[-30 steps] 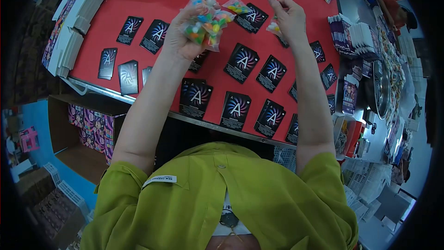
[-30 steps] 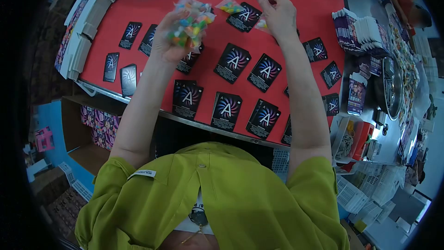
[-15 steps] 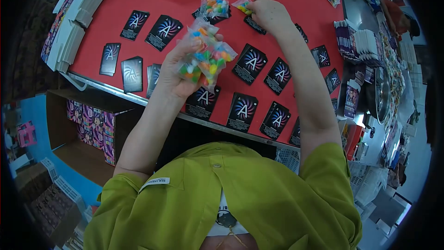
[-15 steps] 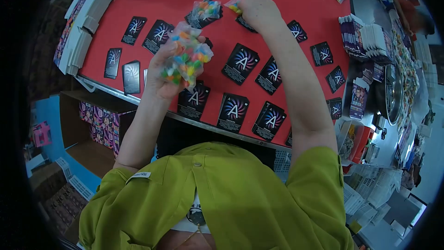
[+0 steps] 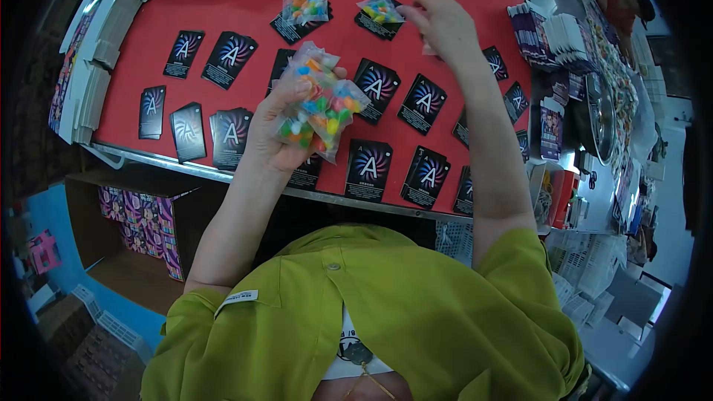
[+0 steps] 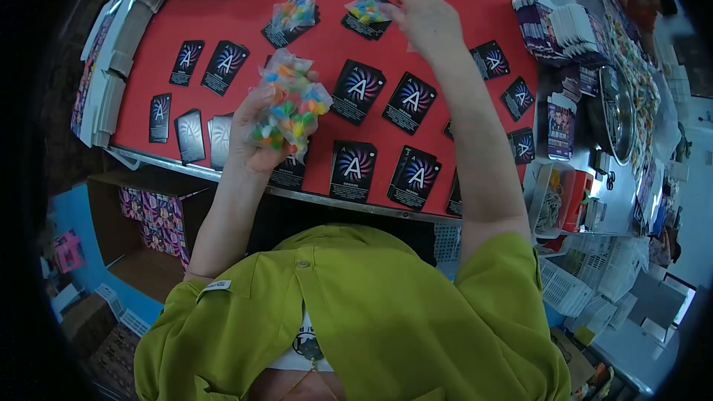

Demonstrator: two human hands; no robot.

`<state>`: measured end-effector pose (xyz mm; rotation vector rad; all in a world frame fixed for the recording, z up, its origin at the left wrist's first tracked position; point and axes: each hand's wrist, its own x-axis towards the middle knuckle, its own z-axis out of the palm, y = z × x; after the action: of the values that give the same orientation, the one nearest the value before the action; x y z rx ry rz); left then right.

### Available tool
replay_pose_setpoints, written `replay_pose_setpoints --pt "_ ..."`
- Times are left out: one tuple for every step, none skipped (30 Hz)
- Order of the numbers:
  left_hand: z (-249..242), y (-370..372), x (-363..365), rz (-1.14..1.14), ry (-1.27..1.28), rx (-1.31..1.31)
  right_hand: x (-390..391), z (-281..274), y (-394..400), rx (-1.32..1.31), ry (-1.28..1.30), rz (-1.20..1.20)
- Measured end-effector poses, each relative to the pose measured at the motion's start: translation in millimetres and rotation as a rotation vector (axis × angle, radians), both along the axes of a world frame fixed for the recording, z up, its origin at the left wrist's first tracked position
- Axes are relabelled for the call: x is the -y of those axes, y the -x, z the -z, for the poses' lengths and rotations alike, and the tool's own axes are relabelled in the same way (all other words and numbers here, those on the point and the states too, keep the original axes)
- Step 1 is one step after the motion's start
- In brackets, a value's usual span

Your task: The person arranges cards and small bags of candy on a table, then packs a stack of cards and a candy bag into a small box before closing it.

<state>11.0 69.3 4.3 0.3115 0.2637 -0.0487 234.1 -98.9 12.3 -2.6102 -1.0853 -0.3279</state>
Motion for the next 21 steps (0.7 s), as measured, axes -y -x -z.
replay_pose_setpoints --pt "-1 0 1 0.01 -0.003 0.013 8 0 -9 -0.002 -0.006 0.004" --pt "-2 0 2 0.017 -0.007 0.015 17 0 -24 -0.026 0.007 0.114" --pt "-3 0 4 0.018 -0.026 -0.008 22 1 -37 -0.049 0.02 0.227" --pt "-4 0 6 0.019 -0.044 -0.028 25 12 -48 -0.044 0.018 0.237" --pt "-5 -2 10 0.027 -0.045 -0.022 28 33 -58 0.002 0.007 0.217" --pt "-5 -4 14 0.025 -0.044 -0.019 28 37 -59 0.045 -0.003 0.192" --pt "-4 -4 17 0.017 -0.043 -0.02 31 37 -62 0.046 -0.003 0.191" --pt "-4 -4 18 0.012 -0.044 -0.025 35 36 -67 0.05 -0.014 0.242" --pt "-4 -3 17 0.02 -0.047 -0.014 36 31 -67 0.05 -0.025 0.292" --pt "-4 -3 16 0.03 -0.049 -0.003 38 20 -62 0.042 -0.025 0.287" --pt "-4 -2 15 0.029 -0.048 -0.008 43 7 -57 0.109 0.026 0.237" --pt "-4 -3 15 0.029 -0.06 -0.006 54 -1 -55 0.178 0.08 0.192" --pt "-4 -4 16 0.031 -0.069 0.0 60 8 -76 0.124 -0.041 0.247" --pt "-4 -6 19 0.038 -0.063 0.002 75 20 -87 0.126 -0.035 0.254" --pt "-3 -7 21 0.041 -0.063 0.005 77 14 -78 0.073 0.012 0.249" --pt "-2 -7 22 0.041 -0.065 0.006 76 11 -70 0.017 0.056 0.239" --pt "0 -7 23 0.037 -0.065 0.004 75 11 -62 0.015 0.057 0.236" --pt "3 -8 24 0.048 -0.056 0.008 74 12 -53 0.041 0.094 0.149" --pt "5 -9 26 0.062 -0.047 0.014 72 13 -47 0.067 0.131 0.066" --pt "4 -9 27 0.071 -0.047 0.015 68 19 -42 0.067 0.131 0.075" --pt "1 -8 28 0.074 -0.05 0.009 63 27 -34 0.096 0.184 0.06"
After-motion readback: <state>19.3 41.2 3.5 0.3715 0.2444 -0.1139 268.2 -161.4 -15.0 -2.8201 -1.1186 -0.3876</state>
